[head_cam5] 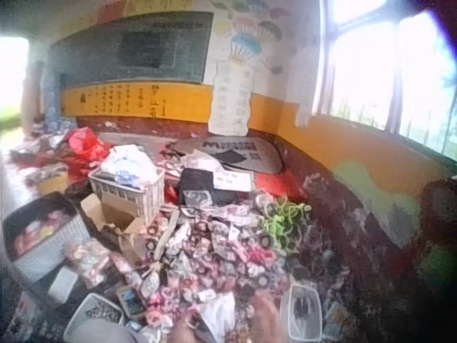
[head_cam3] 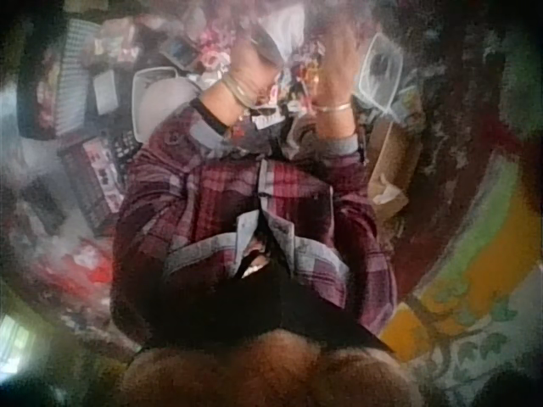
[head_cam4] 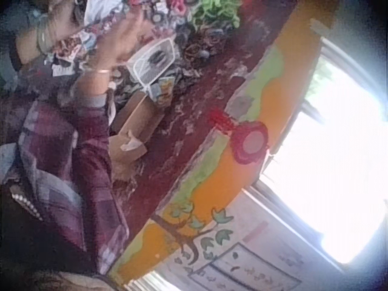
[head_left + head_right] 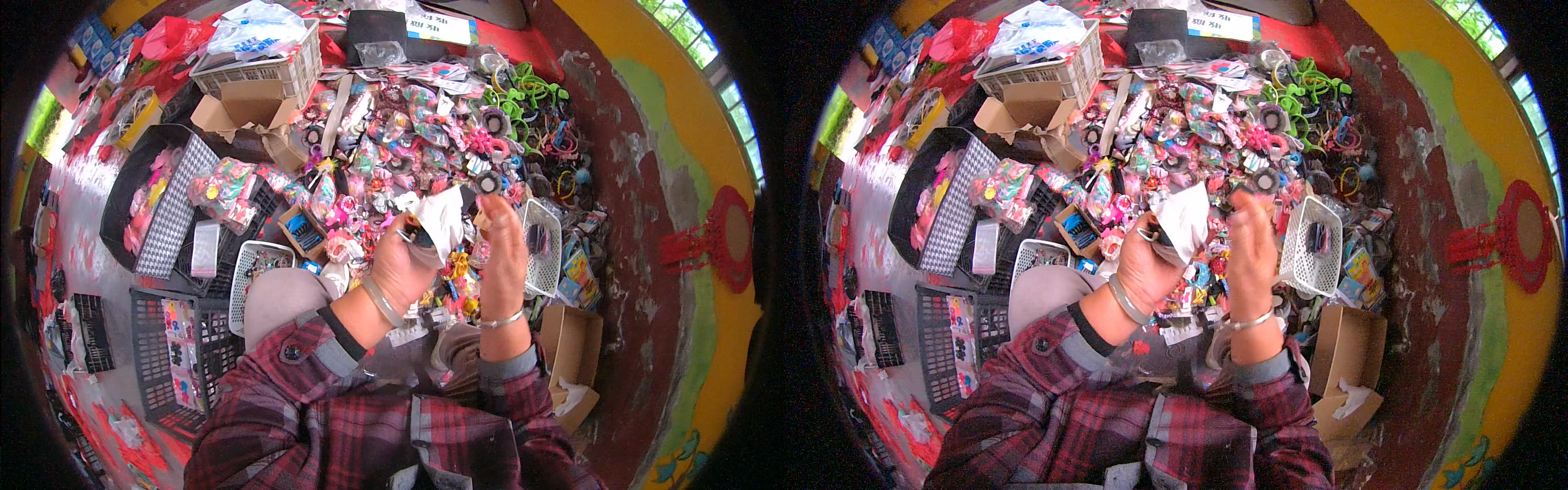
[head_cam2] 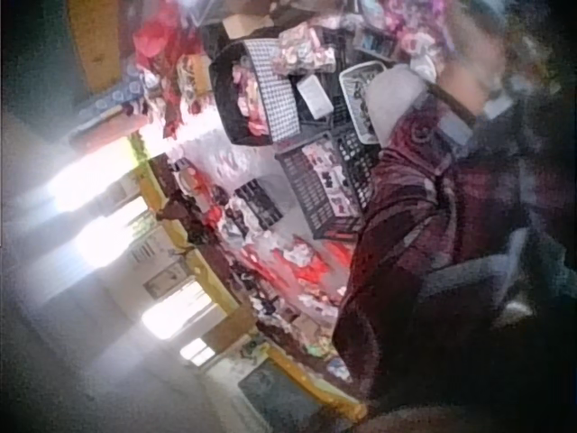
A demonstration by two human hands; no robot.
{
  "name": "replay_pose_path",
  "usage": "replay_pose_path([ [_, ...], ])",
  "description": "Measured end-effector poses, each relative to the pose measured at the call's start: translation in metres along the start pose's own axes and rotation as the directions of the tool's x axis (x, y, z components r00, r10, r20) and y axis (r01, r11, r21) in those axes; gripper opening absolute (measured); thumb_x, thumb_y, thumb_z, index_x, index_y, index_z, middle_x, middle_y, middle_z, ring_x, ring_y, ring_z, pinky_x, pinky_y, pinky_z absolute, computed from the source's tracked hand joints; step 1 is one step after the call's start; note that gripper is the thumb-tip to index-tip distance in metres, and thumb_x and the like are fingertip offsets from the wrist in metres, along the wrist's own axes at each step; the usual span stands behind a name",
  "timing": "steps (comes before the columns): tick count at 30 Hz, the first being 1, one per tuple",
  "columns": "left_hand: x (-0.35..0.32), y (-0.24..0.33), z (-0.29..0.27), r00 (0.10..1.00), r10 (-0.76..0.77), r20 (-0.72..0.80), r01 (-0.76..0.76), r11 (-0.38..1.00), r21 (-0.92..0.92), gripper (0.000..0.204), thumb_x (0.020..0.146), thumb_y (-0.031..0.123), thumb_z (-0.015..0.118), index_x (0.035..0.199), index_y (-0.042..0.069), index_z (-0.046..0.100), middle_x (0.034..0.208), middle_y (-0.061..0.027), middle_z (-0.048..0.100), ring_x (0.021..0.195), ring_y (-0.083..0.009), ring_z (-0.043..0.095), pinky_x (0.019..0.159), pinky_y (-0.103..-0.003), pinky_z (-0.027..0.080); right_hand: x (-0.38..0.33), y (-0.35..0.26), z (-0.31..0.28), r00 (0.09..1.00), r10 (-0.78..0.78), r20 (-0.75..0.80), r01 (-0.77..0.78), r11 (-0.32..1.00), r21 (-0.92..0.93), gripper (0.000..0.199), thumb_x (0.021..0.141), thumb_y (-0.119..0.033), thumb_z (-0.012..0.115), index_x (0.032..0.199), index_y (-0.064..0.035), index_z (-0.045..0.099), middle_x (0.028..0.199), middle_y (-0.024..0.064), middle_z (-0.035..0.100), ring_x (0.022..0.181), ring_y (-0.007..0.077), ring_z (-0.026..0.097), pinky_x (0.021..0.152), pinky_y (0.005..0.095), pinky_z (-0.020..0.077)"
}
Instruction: The person sits on the floor and wipes a bundle of hair accessories with a white tissue. They rub the tissue over the items in their hands and then place the used tissue into a nearby purple bucket.
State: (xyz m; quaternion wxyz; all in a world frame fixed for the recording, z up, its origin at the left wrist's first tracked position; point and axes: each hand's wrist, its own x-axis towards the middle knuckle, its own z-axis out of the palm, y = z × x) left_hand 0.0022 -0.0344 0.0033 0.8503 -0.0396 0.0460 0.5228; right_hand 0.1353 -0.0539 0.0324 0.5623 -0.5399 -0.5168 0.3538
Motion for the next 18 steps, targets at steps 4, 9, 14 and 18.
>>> replay_pose_path([
  [4, 0.003, -0.001, 0.0, 0.999, -0.047, -0.006, 0.047, 0.999, -0.007, 0.039, 0.089, 0.027, 0.04, 0.117, 0.003, 0.052, 0.114, -0.0111, 0.058, 0.105, -0.025, 0.055, 0.094, -0.037, 0.042, -0.02, -0.013, 0.027, 0.936, -0.332, 0.12, 0.347, 0.802, -0.486, 0.053, 0.076, -0.016, 0.067, 0.122, 0.001, 0.048, 0.123, 0.0193, 0.051, 0.117, 0.0276, 0.047, 0.099, 0.0342, 0.035],
  [9, 0.001, -0.012, -0.011, 0.994, 0.002, -0.108, 0.01, 0.994, 0.108, 0.035, 0.093, 0.026, 0.039, 0.117, 0.005, 0.053, 0.108, -0.0088, 0.06, 0.1, -0.022, 0.058, 0.091, -0.036, 0.044, -0.015, 0.021, 0.029, 0.994, -0.051, 0.097, 0.035, 0.986, 0.16, 0.038, 0.095, -0.015, 0.043, 0.129, -0.0002, 0.043, 0.125, 0.0147, 0.051, 0.116, 0.0204, 0.047, 0.098, 0.03, 0.0348],
  [14, -0.005, -0.012, 0.005, 0.964, 0.198, -0.175, -0.124, 0.924, 0.36, 0.035, 0.094, 0.021, 0.043, 0.125, 0.005, 0.046, 0.11, -0.0103, 0.059, 0.097, -0.0227, 0.059, 0.084, -0.038, 0.049, -0.016, 0.004, 0.026, 0.983, 0.165, 0.078, -0.182, 0.853, 0.49, 0.038, 0.096, -0.02, 0.036, 0.126, 0.0016, 0.044, 0.123, 0.0128, 0.052, 0.111, 0.0206, 0.051, 0.095, 0.0307, 0.0383],
  [18, -0.003, -0.009, -0.006, 0.955, 0.254, -0.155, -0.179, 0.906, 0.383, 0.048, 0.094, 0.034, 0.04, 0.133, 0.006, 0.036, 0.113, -0.012, 0.056, 0.096, -0.0228, 0.059, 0.082, -0.038, 0.049, -0.008, 0.007, 0.022, 0.945, 0.28, 0.171, -0.295, 0.496, 0.817, 0.044, 0.096, -0.027, 0.027, 0.128, 0.0017, 0.039, 0.127, 0.015, 0.049, 0.116, 0.0295, 0.047, 0.1, 0.0414, 0.0355],
])
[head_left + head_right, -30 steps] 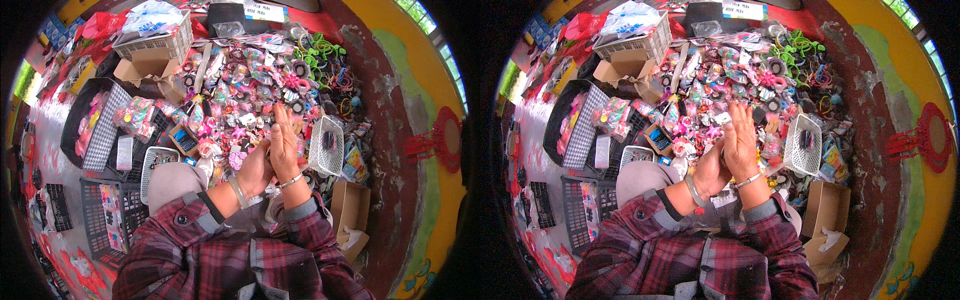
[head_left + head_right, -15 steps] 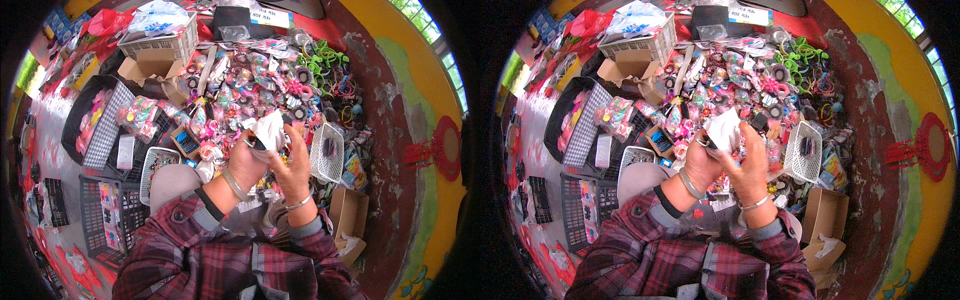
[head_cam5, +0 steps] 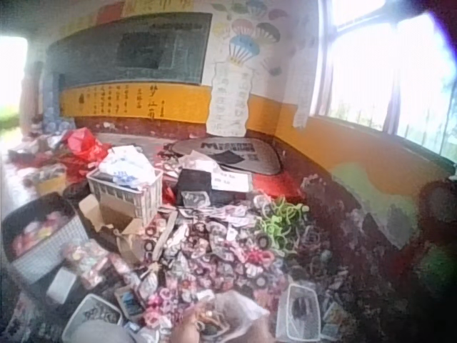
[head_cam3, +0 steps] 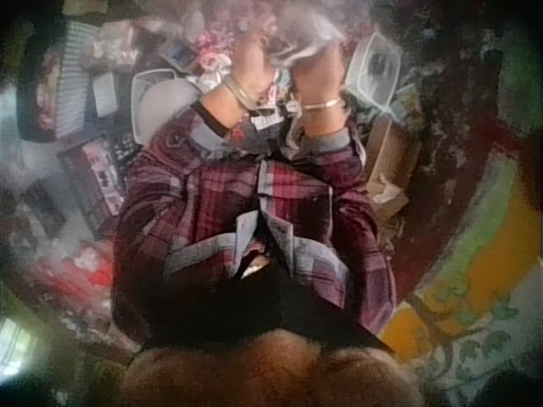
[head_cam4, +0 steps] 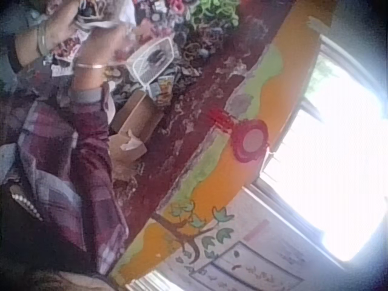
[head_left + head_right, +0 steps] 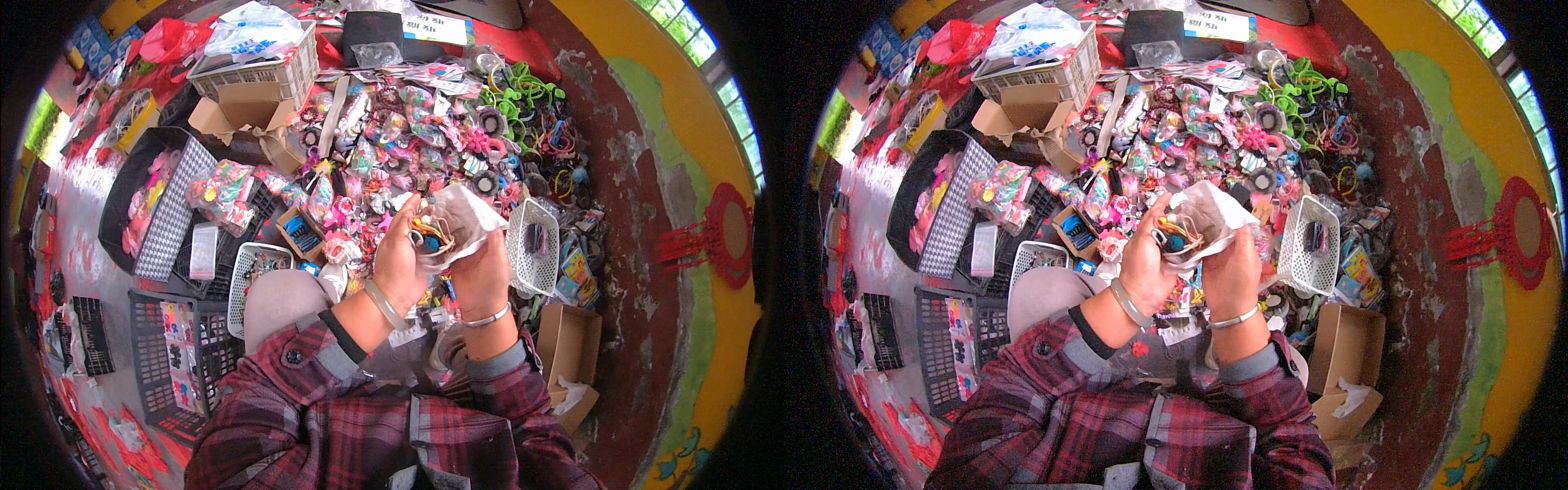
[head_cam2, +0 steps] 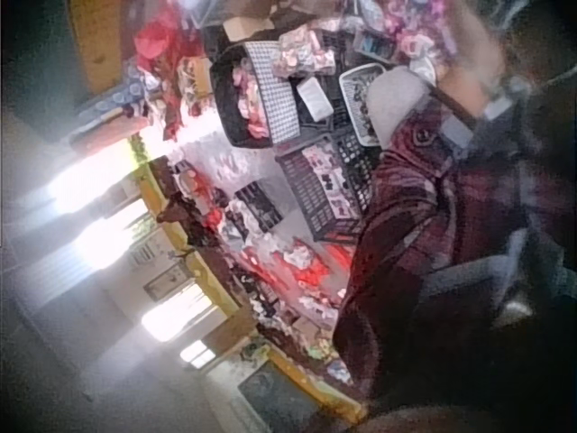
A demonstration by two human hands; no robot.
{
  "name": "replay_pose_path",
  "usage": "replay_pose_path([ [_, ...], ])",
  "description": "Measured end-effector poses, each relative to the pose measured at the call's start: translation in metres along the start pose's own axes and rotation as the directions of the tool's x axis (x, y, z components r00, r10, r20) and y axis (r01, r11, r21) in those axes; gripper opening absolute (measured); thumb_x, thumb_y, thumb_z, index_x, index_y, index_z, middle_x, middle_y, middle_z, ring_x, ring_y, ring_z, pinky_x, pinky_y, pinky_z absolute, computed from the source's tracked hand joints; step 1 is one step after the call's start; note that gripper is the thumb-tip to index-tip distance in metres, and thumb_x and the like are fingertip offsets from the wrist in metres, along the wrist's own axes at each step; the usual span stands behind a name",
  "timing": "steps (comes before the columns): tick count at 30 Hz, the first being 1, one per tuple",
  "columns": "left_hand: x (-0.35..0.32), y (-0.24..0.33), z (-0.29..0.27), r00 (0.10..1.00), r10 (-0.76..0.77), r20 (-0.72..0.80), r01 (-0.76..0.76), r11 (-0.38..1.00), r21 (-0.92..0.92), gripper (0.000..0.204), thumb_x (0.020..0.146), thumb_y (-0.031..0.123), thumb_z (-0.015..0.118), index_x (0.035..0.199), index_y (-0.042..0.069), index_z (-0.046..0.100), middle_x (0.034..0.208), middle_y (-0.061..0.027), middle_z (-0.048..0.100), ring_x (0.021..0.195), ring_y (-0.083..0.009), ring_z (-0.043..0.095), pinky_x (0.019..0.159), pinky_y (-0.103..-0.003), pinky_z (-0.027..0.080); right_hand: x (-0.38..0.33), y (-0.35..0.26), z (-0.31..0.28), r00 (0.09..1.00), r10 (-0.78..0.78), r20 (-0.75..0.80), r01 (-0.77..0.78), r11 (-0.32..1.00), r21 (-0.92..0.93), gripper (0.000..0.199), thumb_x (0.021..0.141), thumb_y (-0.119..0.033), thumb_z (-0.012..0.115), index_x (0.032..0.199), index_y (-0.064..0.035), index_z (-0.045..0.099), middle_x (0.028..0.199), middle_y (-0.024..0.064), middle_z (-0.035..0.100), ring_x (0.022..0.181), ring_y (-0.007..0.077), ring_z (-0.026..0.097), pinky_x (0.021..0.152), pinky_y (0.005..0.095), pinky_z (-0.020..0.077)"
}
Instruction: The person sits on the floor and wipes a bundle of hair accessories with a white tissue. They rub the tissue over the items in their hands and then place the used tissue into a nearby purple bucket.
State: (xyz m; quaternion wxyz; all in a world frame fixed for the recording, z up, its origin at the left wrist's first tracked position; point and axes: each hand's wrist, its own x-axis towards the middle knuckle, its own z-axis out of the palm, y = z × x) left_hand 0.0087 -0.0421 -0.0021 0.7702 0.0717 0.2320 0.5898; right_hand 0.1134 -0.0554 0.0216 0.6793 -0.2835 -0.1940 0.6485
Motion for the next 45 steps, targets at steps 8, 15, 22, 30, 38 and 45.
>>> replay_pose_path([
  [8, -0.002, 0.015, 0.007, 0.982, -0.172, 0.081, 0.185, 0.965, -0.187, 0.053, 0.09, 0.05, 0.037, 0.12, 0.009, 0.053, 0.103, -0.0094, 0.059, 0.094, -0.0253, 0.056, 0.085, -0.042, 0.043, 0.005, -0.019, -0.003, 0.993, 0.03, 0.117, -0.065, 0.948, 0.311, 0.05, 0.095, -0.033, 0.031, 0.133, -0.002, 0.036, 0.136, 0.0138, 0.041, 0.124, 0.0308, 0.039, 0.106, 0.0439, 0.0276],
  [15, -0.002, 0.016, 0.009, 0.971, -0.211, 0.113, 0.229, 0.957, -0.179, 0.056, 0.089, 0.053, 0.037, 0.118, 0.009, 0.055, 0.098, -0.0083, 0.062, 0.092, -0.0252, 0.058, 0.077, -0.044, 0.047, 0.004, -0.037, 0.001, 0.989, -0.011, 0.148, -0.034, 0.954, 0.299, 0.048, 0.094, -0.029, 0.033, 0.133, -0.0015, 0.036, 0.134, 0.0151, 0.042, 0.123, 0.0314, 0.041, 0.104, 0.0458, 0.031],
  [22, -0.009, 0.029, 0.01, 0.945, -0.245, 0.219, 0.293, 0.93, -0.22, 0.052, 0.086, 0.046, 0.049, 0.119, 0.006, 0.052, 0.103, -0.0072, 0.061, 0.094, -0.0215, 0.056, 0.078, -0.038, 0.045, 0.007, -0.042, -0.006, 0.99, 0.045, 0.131, -0.077, 0.963, 0.257, 0.048, 0.094, -0.031, 0.035, 0.133, -0.0019, 0.036, 0.132, 0.0153, 0.044, 0.12, 0.0313, 0.045, 0.102, 0.0459, 0.0343],
  [30, -0.009, 0.035, 0.006, 0.967, -0.2, 0.158, 0.222, 0.967, -0.13, 0.047, 0.076, 0.021, 0.066, 0.117, 0.004, 0.053, 0.103, -0.0077, 0.06, 0.095, -0.0219, 0.057, 0.083, -0.038, 0.046, 0.011, -0.029, -0.011, 0.99, 0.127, 0.063, -0.138, 0.965, 0.221, 0.049, 0.094, -0.036, 0.039, 0.13, -0.0032, 0.039, 0.126, 0.0146, 0.05, 0.112, 0.0306, 0.051, 0.095, 0.0451, 0.0423],
  [38, -0.008, 0.036, 0.004, 0.968, -0.199, 0.154, 0.224, 0.959, -0.171, 0.038, 0.08, 0.019, 0.058, 0.114, 0.003, 0.054, 0.106, -0.0138, 0.059, 0.1, -0.0312, 0.056, 0.088, -0.042, 0.045, 0.013, -0.055, -0.01, 0.988, -0.091, 0.127, 0.046, 0.946, 0.321, 0.058, 0.086, -0.031, 0.051, 0.132, -0.0005, 0.035, 0.132, 0.0203, 0.042, 0.119, 0.0381, 0.043, 0.098, 0.0535, 0.0355],
  [45, -0.007, 0.034, 0.016, 0.975, -0.187, 0.122, 0.215, 0.935, -0.281, 0.043, 0.093, 0.033, 0.035, 0.113, 0.001, 0.055, 0.111, -0.0193, 0.057, 0.107, -0.034, 0.052, 0.094, -0.048, 0.041, -0.001, -0.06, 0.006, 0.944, -0.321, 0.081, 0.326, 0.943, -0.065, 0.064, 0.088, -0.044, 0.046, 0.135, -0.0033, 0.032, 0.135, 0.0164, 0.04, 0.123, 0.0326, 0.041, 0.103, 0.0447, 0.032],
])
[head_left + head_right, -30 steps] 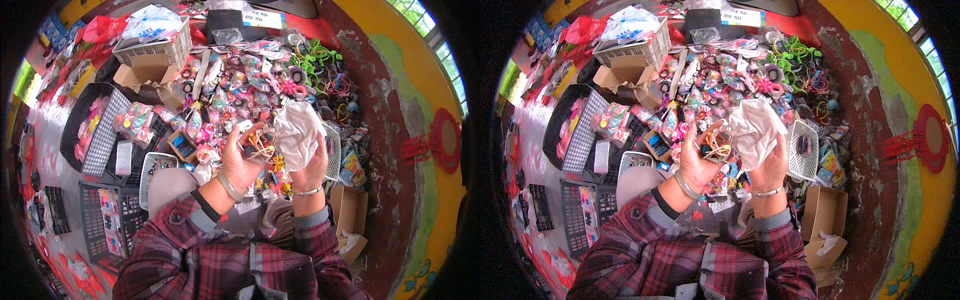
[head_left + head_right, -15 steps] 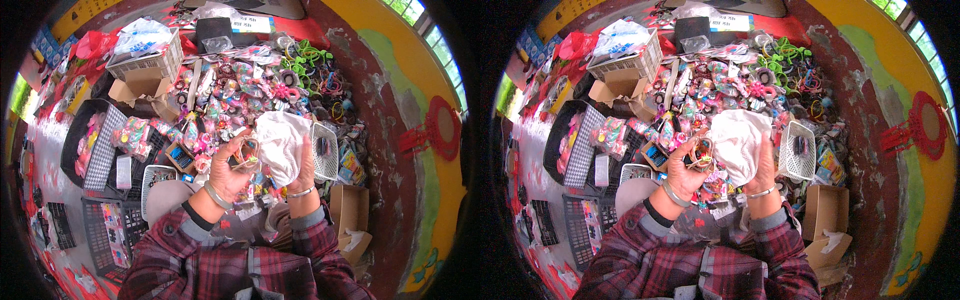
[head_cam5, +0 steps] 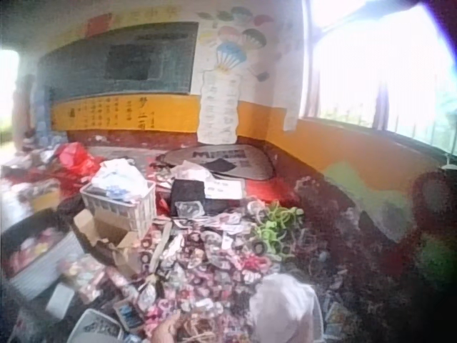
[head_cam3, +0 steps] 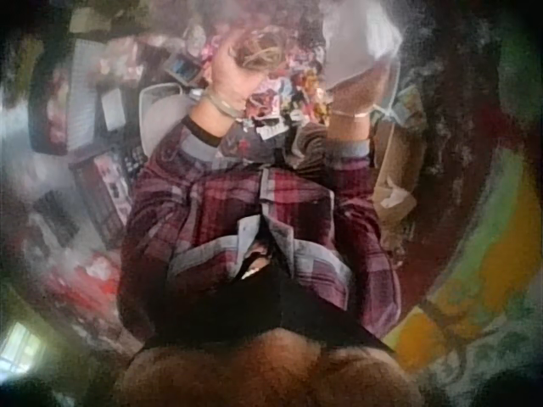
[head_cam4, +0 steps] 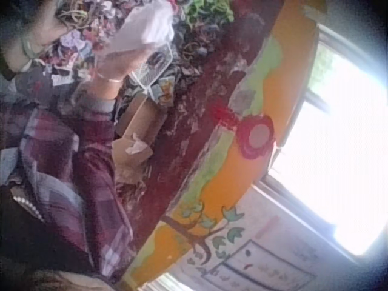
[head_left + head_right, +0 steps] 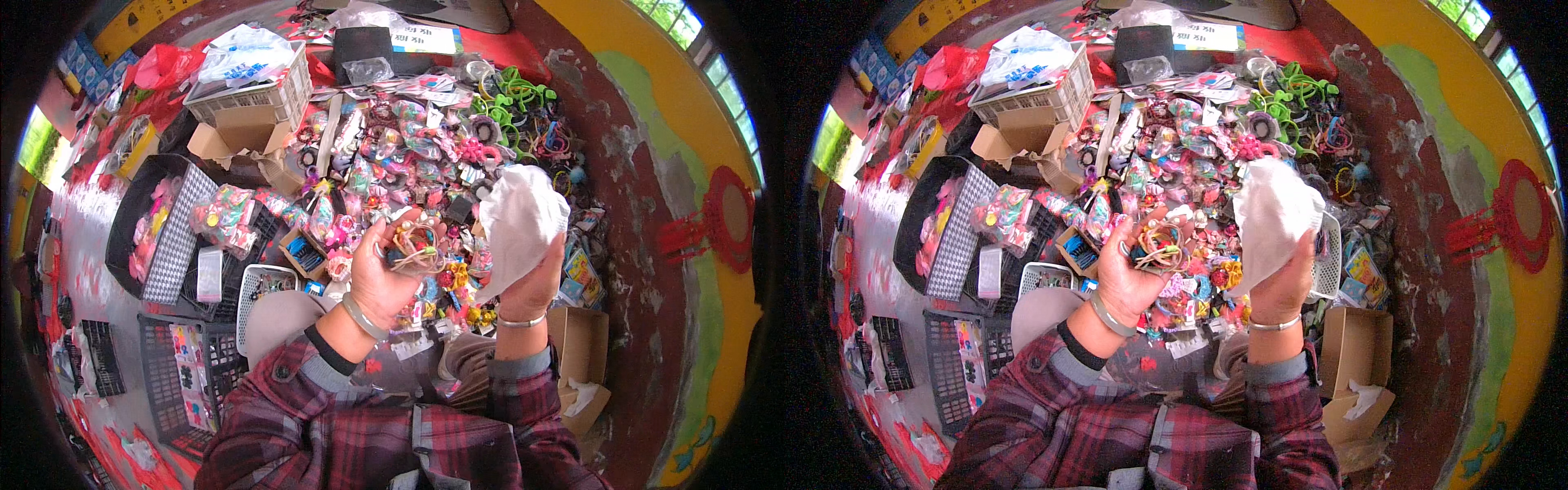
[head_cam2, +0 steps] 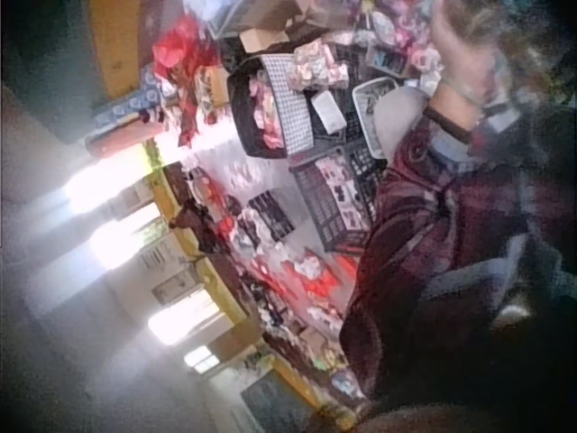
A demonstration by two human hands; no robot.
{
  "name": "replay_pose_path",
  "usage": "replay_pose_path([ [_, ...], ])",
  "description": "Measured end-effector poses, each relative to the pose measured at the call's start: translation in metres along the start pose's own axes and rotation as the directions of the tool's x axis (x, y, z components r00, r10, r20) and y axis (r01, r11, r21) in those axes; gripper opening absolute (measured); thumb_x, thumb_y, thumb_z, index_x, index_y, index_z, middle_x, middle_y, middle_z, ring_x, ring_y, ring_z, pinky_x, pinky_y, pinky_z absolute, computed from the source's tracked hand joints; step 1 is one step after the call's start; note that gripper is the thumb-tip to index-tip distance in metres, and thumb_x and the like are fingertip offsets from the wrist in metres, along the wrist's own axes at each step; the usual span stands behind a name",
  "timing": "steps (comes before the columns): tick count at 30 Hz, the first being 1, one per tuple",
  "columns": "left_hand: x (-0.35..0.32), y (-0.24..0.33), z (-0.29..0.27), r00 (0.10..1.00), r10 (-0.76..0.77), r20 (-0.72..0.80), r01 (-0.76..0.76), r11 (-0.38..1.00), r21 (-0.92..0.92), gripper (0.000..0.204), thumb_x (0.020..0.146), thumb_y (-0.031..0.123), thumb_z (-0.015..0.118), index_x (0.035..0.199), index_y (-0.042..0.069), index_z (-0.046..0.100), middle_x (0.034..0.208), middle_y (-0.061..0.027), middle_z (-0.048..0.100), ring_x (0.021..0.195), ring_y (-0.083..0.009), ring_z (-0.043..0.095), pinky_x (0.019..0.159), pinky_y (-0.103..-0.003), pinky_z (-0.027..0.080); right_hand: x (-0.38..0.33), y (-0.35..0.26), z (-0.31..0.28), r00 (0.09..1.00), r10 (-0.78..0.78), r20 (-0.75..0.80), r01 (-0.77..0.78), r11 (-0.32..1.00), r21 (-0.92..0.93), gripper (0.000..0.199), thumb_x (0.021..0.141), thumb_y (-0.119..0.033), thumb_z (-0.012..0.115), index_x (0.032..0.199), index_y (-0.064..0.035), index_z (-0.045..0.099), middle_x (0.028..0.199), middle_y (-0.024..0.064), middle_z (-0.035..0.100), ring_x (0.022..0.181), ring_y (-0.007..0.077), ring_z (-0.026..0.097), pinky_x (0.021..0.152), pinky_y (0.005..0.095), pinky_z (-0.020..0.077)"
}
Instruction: The person sits on the floor and wipes a bundle of hair accessories with a white tissue. They rub the tissue over the items in their hands and then place the used tissue into a nearby purple bucket.
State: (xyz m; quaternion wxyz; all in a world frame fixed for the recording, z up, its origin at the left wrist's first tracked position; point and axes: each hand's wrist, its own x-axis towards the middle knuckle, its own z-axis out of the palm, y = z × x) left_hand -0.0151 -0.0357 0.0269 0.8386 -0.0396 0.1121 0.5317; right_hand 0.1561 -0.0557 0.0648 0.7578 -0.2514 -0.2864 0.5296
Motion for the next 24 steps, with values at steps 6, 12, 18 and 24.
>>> replay_pose_path([
  [6, 0.003, -0.006, -0.019, 0.988, -0.082, 0.127, 0.077, 0.996, 0.05, 0.052, 0.093, 0.044, 0.031, 0.128, 0.008, 0.043, 0.13, -0.0108, 0.046, 0.12, -0.0274, 0.043, 0.104, -0.043, 0.031, -0.02, 0.04, 0.006, 0.803, 0.16, 0.574, 0.458, 0.451, -0.766, 0.066, 0.081, -0.044, 0.057, 0.135, -0.0133, 0.036, 0.139, 0.0144, 0.036, 0.131, 0.0315, 0.03, 0.107, 0.0456, 0.0218],
  [12, -0.002, -0.014, -0.028, 0.977, -0.122, 0.178, 0.114, 0.992, 0.053, 0.038, 0.097, 0.031, 0.028, 0.124, 0.009, 0.042, 0.118, -0.0084, 0.049, 0.114, -0.0225, 0.046, 0.1, -0.038, 0.036, -0.025, 0.054, 0.013, 0.715, 0.084, 0.694, 0.692, 0.06, -0.72, 0.043, 0.076, -0.037, 0.063, 0.113, -0.0155, 0.059, 0.118, 0.0154, 0.053, 0.113, 0.0387, 0.046, 0.095, 0.0476, 0.0349],
  [18, -0.001, -0.02, -0.025, 0.961, -0.181, 0.211, 0.047, 0.854, 0.518, 0.038, 0.095, 0.03, 0.036, 0.122, 0.004, 0.044, 0.116, -0.0094, 0.051, 0.107, -0.0217, 0.051, 0.097, -0.035, 0.038, -0.034, 0.064, 0.006, 0.804, -0.152, 0.575, 0.594, 0.165, -0.787, 0.024, 0.072, -0.014, 0.067, 0.094, -0.0087, 0.061, 0.088, 0.0103, 0.059, 0.083, 0.032, 0.056, 0.073, 0.0405, 0.0429],
  [24, 0.0, -0.033, -0.015, 0.972, -0.212, 0.103, 0.201, 0.974, 0.107, 0.045, 0.095, 0.039, 0.033, 0.126, 0.008, 0.046, 0.122, -0.0087, 0.052, 0.112, -0.0242, 0.049, 0.1, -0.039, 0.035, -0.032, 0.067, -0.012, 0.994, -0.029, -0.107, -0.055, 0.706, -0.706, 0.034, 0.093, -0.032, 0.049, 0.094, -0.0009, 0.062, 0.084, 0.0018, 0.059, 0.071, 0.0064, 0.052, 0.062, 0.0197, 0.0417],
])
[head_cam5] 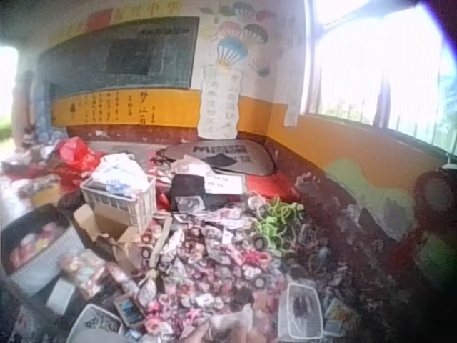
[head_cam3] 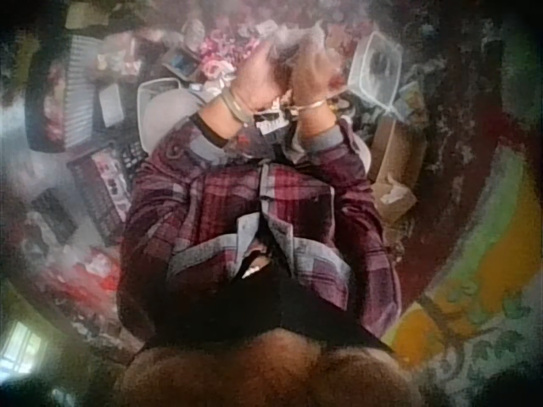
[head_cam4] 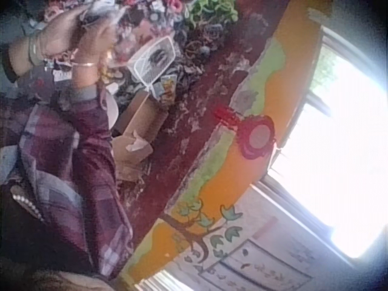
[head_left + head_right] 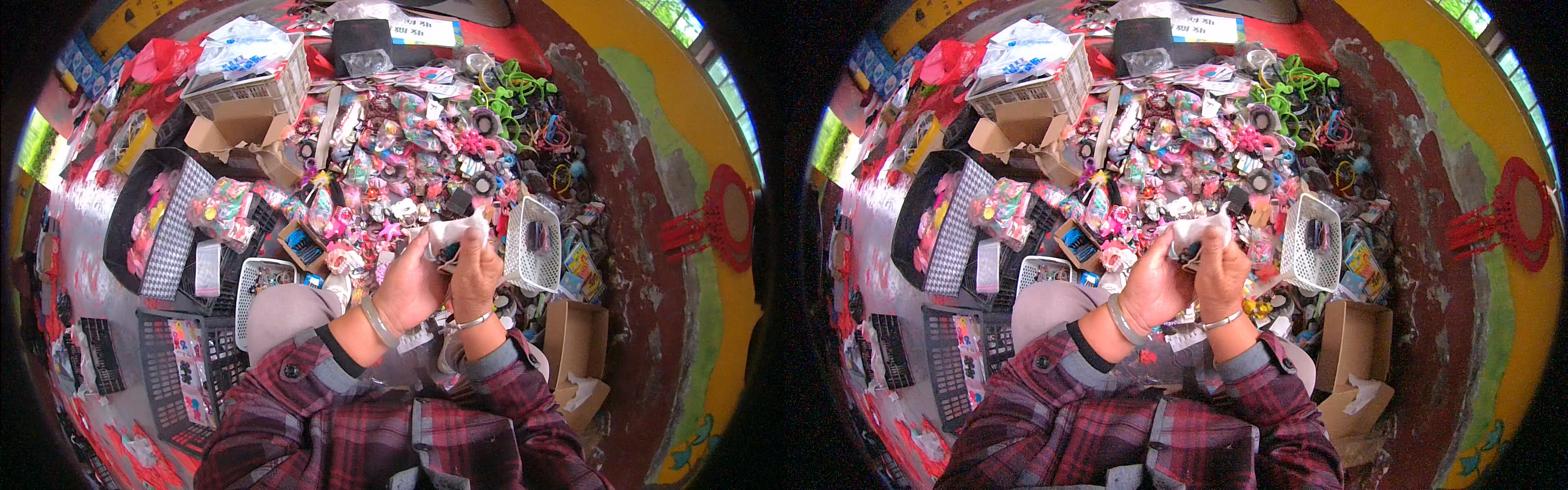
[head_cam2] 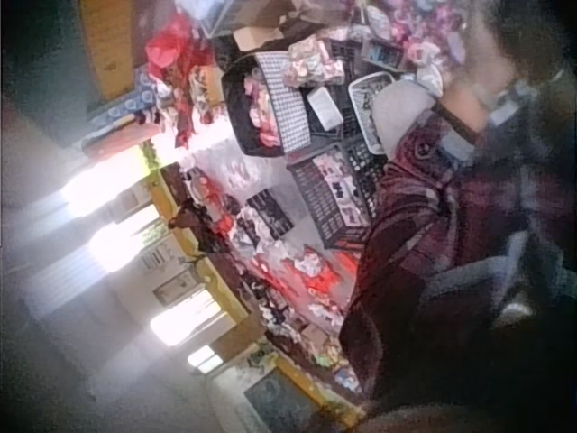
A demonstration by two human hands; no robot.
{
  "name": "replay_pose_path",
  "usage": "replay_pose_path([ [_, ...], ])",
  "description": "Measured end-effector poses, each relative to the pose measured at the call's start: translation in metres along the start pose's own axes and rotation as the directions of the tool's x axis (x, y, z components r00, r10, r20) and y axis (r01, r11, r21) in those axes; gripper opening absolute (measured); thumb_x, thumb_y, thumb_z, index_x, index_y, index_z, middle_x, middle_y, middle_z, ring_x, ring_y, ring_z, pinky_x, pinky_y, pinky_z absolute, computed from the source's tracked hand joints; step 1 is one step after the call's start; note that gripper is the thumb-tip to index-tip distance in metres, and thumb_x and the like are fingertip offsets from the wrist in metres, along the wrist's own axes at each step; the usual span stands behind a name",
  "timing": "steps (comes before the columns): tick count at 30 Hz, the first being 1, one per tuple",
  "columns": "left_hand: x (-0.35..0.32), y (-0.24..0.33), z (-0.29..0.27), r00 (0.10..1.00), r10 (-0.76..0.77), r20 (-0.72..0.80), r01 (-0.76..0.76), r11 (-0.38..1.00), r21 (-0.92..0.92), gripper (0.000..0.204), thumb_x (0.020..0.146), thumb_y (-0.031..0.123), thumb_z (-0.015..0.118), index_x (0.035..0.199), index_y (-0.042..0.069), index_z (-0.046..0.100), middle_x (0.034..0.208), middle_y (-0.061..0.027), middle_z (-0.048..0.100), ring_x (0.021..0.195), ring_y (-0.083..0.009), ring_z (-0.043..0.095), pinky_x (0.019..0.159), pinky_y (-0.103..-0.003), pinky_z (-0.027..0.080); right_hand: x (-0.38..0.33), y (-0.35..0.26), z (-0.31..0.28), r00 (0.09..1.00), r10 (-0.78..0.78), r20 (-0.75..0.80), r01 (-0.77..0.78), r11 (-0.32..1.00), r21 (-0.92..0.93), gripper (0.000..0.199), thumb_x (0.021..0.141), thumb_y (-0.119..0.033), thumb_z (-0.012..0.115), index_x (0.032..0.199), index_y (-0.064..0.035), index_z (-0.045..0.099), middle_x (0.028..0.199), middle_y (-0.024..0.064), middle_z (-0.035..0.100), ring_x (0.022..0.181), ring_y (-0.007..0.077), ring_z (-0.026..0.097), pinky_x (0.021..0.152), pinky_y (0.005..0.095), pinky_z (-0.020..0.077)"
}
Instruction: The person sits on the floor and wipes a bundle of hair accessories with a white tissue. They rub the tissue over the items in their hands and then place the used tissue into a nearby purple bucket.
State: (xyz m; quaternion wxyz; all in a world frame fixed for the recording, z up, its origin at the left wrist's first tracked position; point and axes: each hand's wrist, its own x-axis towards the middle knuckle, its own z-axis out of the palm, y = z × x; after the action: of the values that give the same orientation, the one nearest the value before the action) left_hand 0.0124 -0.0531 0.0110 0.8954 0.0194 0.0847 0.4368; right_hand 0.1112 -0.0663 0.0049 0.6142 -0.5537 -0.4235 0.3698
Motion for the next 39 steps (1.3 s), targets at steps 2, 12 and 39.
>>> replay_pose_path([
  [2, 0.0, 0.002, 0.006, 1.0, 0.009, 0.026, -0.008, 0.999, -0.038, 0.044, 0.096, 0.036, 0.031, 0.126, 0.008, 0.045, 0.122, -0.0089, 0.052, 0.112, -0.0245, 0.049, 0.101, -0.039, 0.034, 0.008, -0.011, 0.004, 0.99, 0.139, -0.018, -0.133, 0.974, 0.184, 0.037, 0.094, -0.035, 0.047, 0.101, -0.0012, 0.06, 0.087, 0.0031, 0.06, 0.074, 0.0088, 0.055, 0.065, 0.0213, 0.0456],
  [12, 0.001, 0.014, -0.017, 0.943, 0.239, -0.233, -0.255, 0.966, -0.042, 0.04, 0.091, 0.044, 0.041, 0.098, 0.008, 0.056, 0.095, -0.0087, 0.06, 0.088, -0.0245, 0.058, 0.085, -0.04, 0.045, -0.008, -0.009, 0.006, 0.955, 0.206, 0.215, -0.283, 0.853, 0.438, 0.044, 0.095, -0.03, 0.043, 0.125, 0.0023, 0.043, 0.118, 0.0101, 0.053, 0.109, 0.0194, 0.049, 0.096, 0.0333, 0.0368],
  [39, 0.0, 0.013, -0.024, 1.0, -0.02, 0.002, 0.02, 0.995, -0.097, 0.061, 0.093, 0.051, 0.022, 0.135, 0.008, 0.033, 0.122, -0.0158, 0.047, 0.112, -0.0289, 0.046, 0.101, -0.043, 0.032, -0.008, -0.02, 0.012, 0.722, -0.44, 0.533, 0.663, 0.66, -0.353, 0.025, 0.071, -0.016, 0.065, 0.094, -0.0044, 0.064, 0.095, 0.0138, 0.06, 0.087, 0.0291, 0.058, 0.079, 0.0387, 0.0448],
])
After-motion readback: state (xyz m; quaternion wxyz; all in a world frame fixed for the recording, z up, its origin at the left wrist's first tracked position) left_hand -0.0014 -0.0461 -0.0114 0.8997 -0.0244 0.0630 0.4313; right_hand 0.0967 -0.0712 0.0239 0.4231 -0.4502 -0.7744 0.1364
